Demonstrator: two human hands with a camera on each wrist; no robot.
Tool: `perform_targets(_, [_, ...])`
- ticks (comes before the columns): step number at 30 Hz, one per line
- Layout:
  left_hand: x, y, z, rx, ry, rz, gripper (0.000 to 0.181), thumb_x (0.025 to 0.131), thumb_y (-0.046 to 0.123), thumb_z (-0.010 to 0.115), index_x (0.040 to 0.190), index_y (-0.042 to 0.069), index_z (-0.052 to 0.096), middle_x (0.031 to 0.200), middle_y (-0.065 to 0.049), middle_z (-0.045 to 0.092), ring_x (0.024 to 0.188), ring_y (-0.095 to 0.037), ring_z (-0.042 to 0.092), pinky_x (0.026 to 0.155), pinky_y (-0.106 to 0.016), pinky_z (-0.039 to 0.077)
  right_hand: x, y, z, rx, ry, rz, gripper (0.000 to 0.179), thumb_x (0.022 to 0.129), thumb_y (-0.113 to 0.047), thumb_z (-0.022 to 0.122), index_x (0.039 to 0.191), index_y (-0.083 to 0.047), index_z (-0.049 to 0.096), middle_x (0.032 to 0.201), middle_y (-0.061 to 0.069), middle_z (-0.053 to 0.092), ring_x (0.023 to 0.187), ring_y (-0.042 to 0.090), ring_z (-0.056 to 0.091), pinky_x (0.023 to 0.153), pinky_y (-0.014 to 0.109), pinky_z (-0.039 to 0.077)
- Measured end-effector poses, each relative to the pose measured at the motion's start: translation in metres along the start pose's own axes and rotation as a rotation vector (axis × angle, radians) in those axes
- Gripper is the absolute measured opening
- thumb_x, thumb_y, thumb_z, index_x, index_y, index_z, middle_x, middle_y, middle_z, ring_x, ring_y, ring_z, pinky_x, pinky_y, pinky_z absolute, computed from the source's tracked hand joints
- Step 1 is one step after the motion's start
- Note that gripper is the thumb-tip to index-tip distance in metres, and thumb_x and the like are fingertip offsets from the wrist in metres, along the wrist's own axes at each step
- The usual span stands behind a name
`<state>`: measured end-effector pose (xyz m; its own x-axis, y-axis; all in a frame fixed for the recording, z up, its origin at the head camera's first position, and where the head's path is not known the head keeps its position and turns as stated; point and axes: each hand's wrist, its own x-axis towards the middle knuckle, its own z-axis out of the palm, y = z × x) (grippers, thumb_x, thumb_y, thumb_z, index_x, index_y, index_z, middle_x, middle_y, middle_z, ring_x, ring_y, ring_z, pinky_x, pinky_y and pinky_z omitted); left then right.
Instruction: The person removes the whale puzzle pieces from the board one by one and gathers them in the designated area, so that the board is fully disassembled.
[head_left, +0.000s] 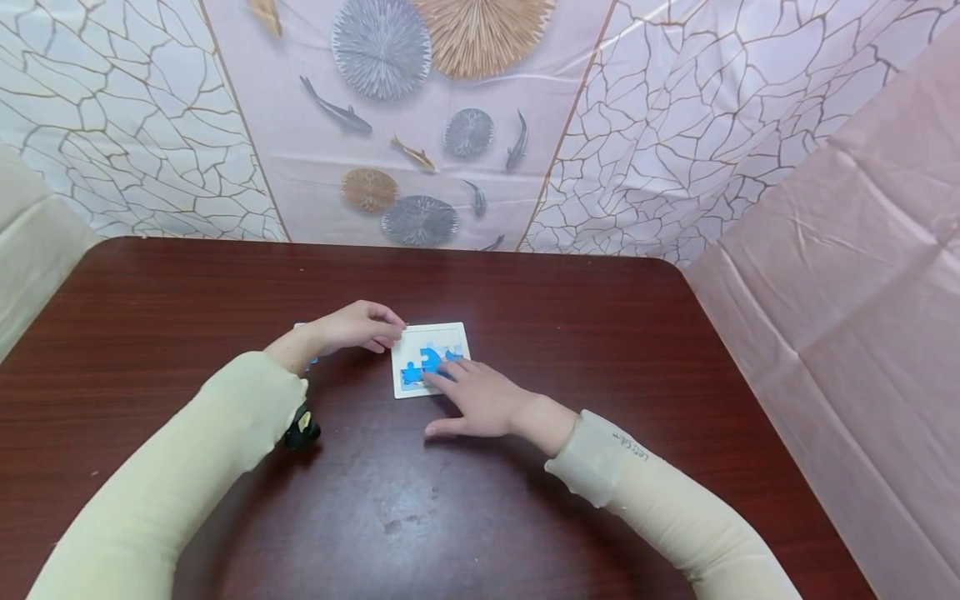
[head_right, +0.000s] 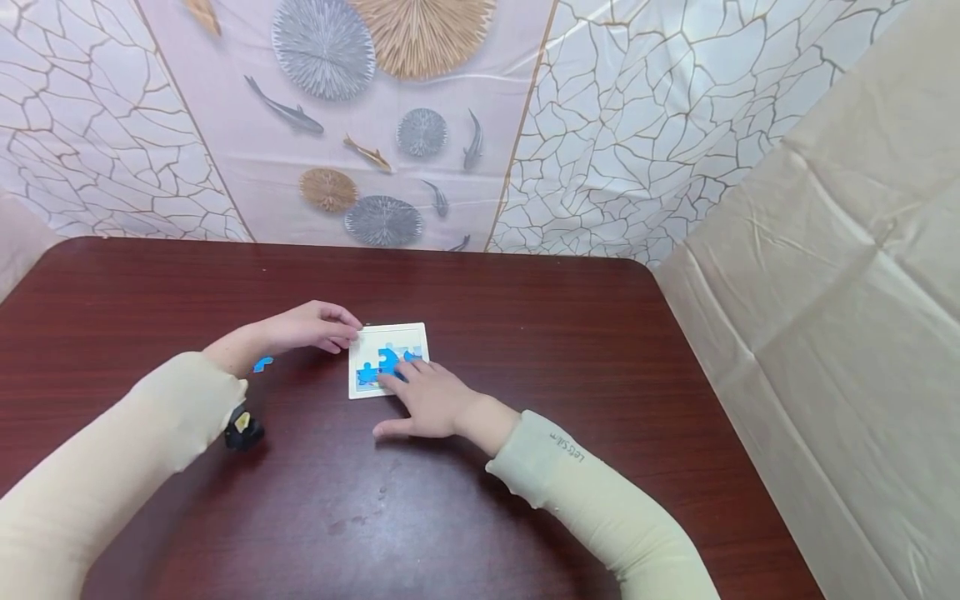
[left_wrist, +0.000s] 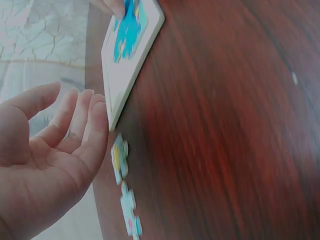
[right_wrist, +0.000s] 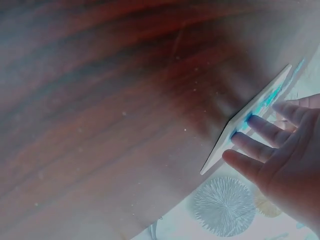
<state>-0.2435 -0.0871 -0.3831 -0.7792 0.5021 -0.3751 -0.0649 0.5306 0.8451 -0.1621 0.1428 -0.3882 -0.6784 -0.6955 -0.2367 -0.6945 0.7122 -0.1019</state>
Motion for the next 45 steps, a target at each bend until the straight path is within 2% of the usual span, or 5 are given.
perform_targets(6, [0.010,0.008,0.015,0.012,-0.024,-0.012,0.039,0.095,0.020,0.051,0.126,-0.004,0.051,0.124,-0.022,0.057,0.107,-0.026,0.059,0.095,-0.037,0.050,-0.004,0.000,0.000,0.013,-0.008,-0.003,0.075,0.085,-0.064,0.049,0.142,-0.016,0.040,0.148,0.010,0.034,0.141,0.031,0.027,0.113,0.044,0.029])
perform_targets(12, [0.013,0.013,0.022,0.039,-0.043,-0.018,0.041,0.096,0.022,0.051,0.128,-0.003,0.050,0.127,-0.022,0.055,0.112,-0.029,0.058,0.097,-0.038,0.049,-0.008,0.002,0.001,0.004,-0.024,0.003,0.076,0.085,-0.065,0.048,0.144,-0.018,0.036,0.152,0.008,0.029,0.142,0.028,0.023,0.114,0.046,0.027])
perform_targets(21, [0.013,0.015,0.024,0.041,-0.049,-0.019,0.041,0.095,0.022,0.052,0.128,-0.003,0.049,0.128,-0.022,0.055,0.112,-0.030,0.058,0.097,-0.038,0.048,-0.017,0.003,0.004,-0.003,-0.114,0.051,0.076,0.086,-0.067,0.043,0.148,-0.024,0.029,0.155,0.005,0.024,0.145,0.026,0.017,0.115,0.053,0.021])
perform_targets(34, [0.017,0.015,0.027,0.068,-0.026,-0.040,0.040,0.095,0.024,0.052,0.126,-0.002,0.052,0.123,-0.021,0.058,0.107,-0.028,0.060,0.095,-0.035,0.050,-0.017,0.003,0.004,-0.004,-0.131,0.058,0.077,0.086,-0.067,0.043,0.148,-0.024,0.028,0.156,0.004,0.022,0.145,0.026,0.015,0.114,0.054,0.020])
perform_targets(45, [0.021,0.016,0.031,0.101,-0.001,-0.012,0.037,0.094,0.021,0.052,0.124,-0.002,0.054,0.122,-0.021,0.057,0.102,-0.027,0.061,0.094,-0.036,0.051,-0.017,0.002,0.005,-0.019,-0.131,0.061,0.076,0.086,-0.067,0.043,0.148,-0.025,0.027,0.156,0.003,0.023,0.145,0.025,0.015,0.115,0.054,0.021])
